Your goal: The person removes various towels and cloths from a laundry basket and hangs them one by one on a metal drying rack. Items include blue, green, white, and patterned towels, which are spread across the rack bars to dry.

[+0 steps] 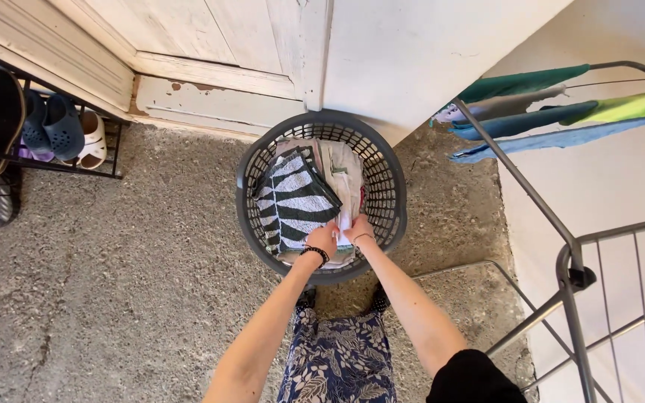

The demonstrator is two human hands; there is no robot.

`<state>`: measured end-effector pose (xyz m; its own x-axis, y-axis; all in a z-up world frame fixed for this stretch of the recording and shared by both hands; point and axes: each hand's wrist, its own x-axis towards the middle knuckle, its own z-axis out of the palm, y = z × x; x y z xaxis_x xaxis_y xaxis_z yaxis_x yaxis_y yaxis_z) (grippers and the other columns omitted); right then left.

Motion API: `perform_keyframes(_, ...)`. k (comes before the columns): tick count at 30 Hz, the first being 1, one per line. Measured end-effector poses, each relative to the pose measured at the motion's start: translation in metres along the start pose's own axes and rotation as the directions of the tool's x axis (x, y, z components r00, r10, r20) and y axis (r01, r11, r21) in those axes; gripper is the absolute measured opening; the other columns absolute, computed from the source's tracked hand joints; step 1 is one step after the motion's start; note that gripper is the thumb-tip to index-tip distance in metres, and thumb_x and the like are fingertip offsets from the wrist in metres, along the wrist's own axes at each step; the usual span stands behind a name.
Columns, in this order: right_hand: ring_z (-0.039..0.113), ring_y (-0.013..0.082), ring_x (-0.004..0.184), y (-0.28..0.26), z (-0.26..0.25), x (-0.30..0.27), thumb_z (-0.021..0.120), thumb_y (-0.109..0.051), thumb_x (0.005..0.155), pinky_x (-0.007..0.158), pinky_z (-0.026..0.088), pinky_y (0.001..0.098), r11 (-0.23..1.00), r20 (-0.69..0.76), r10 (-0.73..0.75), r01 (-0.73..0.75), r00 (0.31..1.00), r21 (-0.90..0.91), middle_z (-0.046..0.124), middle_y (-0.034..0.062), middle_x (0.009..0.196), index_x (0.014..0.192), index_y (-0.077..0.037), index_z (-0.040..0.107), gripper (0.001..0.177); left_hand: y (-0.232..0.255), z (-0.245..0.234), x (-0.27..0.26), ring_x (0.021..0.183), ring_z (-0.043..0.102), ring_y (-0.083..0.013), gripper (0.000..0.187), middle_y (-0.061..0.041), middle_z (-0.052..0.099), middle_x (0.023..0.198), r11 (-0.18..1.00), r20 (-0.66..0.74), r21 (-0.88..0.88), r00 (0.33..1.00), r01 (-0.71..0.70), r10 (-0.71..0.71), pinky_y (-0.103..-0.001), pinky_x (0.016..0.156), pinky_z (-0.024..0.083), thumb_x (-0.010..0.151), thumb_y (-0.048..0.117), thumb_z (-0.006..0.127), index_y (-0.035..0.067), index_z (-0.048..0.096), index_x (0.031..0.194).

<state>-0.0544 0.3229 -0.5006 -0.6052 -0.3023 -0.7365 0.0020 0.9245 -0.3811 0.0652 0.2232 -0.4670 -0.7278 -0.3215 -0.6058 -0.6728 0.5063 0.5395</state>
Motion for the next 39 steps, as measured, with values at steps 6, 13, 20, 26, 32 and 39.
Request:
perform_keyframes(6, 0.075, 0.0254, 0.066, -0.012, 0.010, 0.029, 0.079, -0.008, 0.072, 0.076, 0.062, 0.0365, 0.917, 0.269, 0.087, -0.182, 0.959, 0.354, 0.074, 0.0153, 0.079, 0.149, -0.007, 0.046, 0.084, -0.035, 0.009, 0.011, 0.109, 0.071, -0.0377, 0.039, -0.017, 0.069, 0.108, 0.999, -0.011, 0.035, 1.000, -0.016, 0.017, -0.048, 0.097, 0.058, 0.092, 0.024, 0.064, 0.026, 0.055, 0.130)
perform_keyframes(13, 0.074, 0.0266, 0.079, -0.084, -0.052, -0.006, 0.071, -0.033, 0.066, 0.077, 0.057, 0.0378, 0.973, 0.041, -0.178, 0.170, 0.983, 0.157, 0.074, 0.0168, 0.088, 0.120, -0.016, 0.073, 0.056, -0.020, -0.083, -0.014, 0.101, 0.071, -0.0358, 0.035, -0.010, 0.067, 0.094, 0.991, -0.160, -0.115, 0.986, -0.075, 0.056, -0.047, 0.093, 0.058, 0.088, 0.026, 0.066, 0.034, 0.063, 0.121)
perform_keyframes(20, 0.063, 0.0286, 0.109, -0.163, -0.139, -0.074, 0.061, -0.026, 0.063, 0.096, 0.048, 0.0335, 0.844, -0.064, -0.323, 0.319, 0.944, 0.431, 0.072, 0.0124, 0.101, 0.111, -0.022, 0.077, 0.051, -0.006, -0.160, -0.013, 0.098, 0.070, -0.0341, 0.022, -0.006, 0.073, 0.093, 0.970, -0.358, -0.128, 0.922, -0.205, 0.147, -0.050, 0.091, 0.057, 0.085, 0.024, 0.061, 0.028, 0.071, 0.104)
perform_keyframes(26, 0.059, 0.0191, 0.094, -0.218, -0.231, -0.179, 0.060, -0.022, 0.067, 0.090, 0.046, 0.0285, 0.740, 0.007, -0.507, 0.430, 0.862, 0.517, 0.066, 0.0021, 0.090, 0.091, -0.015, 0.077, 0.030, 0.097, -0.277, -0.110, 0.102, 0.072, -0.0333, 0.071, -0.015, 0.073, 0.106, 0.923, -0.463, -0.306, 0.883, -0.235, 0.072, -0.051, 0.091, 0.061, 0.092, -0.001, 0.062, 0.020, 0.034, 0.153)
perform_keyframes(32, 0.062, 0.0135, 0.080, -0.253, -0.311, -0.292, 0.065, -0.027, 0.073, 0.077, 0.049, 0.0269, 0.782, 0.060, -0.556, 0.498, 0.829, 0.376, 0.068, -0.0013, 0.081, 0.088, -0.021, 0.078, 0.022, 0.115, -0.301, -0.075, 0.098, 0.070, -0.0350, 0.042, -0.011, 0.063, 0.102, 0.920, -0.555, -0.172, 0.806, -0.353, 0.205, -0.044, 0.085, 0.063, 0.081, 0.012, 0.080, 0.028, 0.071, 0.119)
perform_keyframes(39, 0.064, 0.0133, 0.077, -0.203, -0.368, -0.291, 0.074, -0.031, 0.075, 0.074, 0.051, 0.0307, 0.771, -0.251, -0.584, 0.624, 0.772, 0.124, 0.068, -0.0006, 0.076, 0.111, -0.025, 0.074, 0.037, 0.174, -0.351, -0.141, 0.095, 0.076, -0.0279, 0.046, -0.009, 0.079, 0.095, 0.872, -0.623, -0.254, 0.761, -0.418, 0.183, -0.041, 0.087, 0.060, 0.078, 0.027, 0.090, 0.012, 0.076, 0.119)
